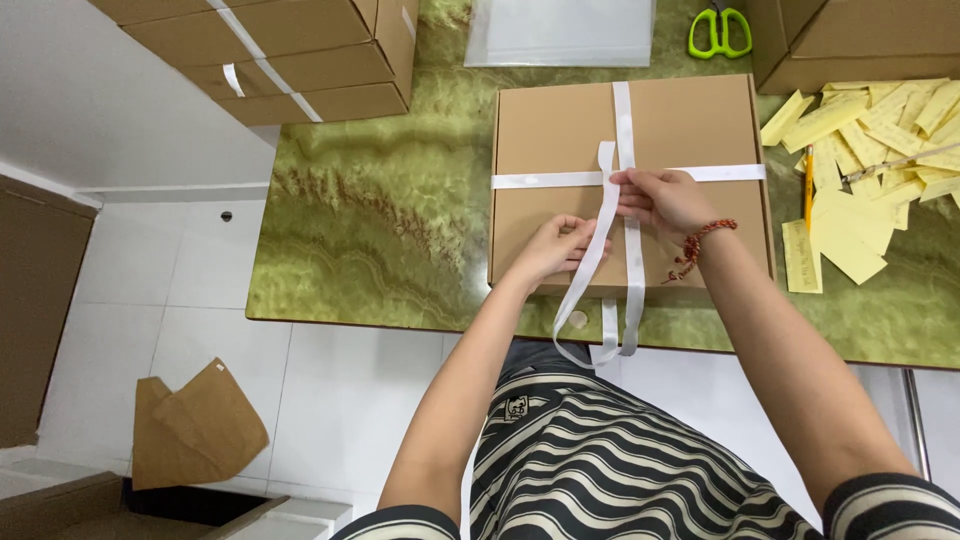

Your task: The person places a folded black cloth into a clear plastic bag and seals it. They then place the bagged item into a cardboard box, close the box, and tie a white ribbon around it in a decorative bow.

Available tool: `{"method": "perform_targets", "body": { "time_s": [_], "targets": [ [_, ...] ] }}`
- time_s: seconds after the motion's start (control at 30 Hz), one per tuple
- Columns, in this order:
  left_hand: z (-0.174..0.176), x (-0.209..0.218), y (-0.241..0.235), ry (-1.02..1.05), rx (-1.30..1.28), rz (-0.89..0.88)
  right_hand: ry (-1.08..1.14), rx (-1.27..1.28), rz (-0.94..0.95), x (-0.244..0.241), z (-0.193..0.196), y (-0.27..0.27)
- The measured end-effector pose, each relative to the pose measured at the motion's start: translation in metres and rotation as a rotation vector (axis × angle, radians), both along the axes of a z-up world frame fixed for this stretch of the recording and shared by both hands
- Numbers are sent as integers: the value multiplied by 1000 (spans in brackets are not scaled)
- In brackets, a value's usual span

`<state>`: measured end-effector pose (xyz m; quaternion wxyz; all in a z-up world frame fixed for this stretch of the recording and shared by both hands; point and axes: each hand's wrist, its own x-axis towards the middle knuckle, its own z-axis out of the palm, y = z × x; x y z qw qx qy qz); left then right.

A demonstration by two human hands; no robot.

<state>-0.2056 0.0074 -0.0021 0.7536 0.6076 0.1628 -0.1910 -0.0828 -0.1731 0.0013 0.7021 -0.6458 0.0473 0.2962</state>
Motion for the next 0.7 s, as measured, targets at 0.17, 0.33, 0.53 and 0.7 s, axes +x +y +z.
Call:
{"method": "perform_targets", "body": {
  "time_s": [0.17,0.33,0.53,0.7],
  "targets": [
    [-48,18,21,-5,-53,121,76,50,46,-33,17,-34],
    [-62,31,20,-33,-17,133,134,115,114,-49,13,-51],
    [-65,34,19,-36,11,119,155,117,122,-46,0,-49],
    [-61,37,18,-40,39,159,94,21,110,-37,-4,-38]
  ]
}}
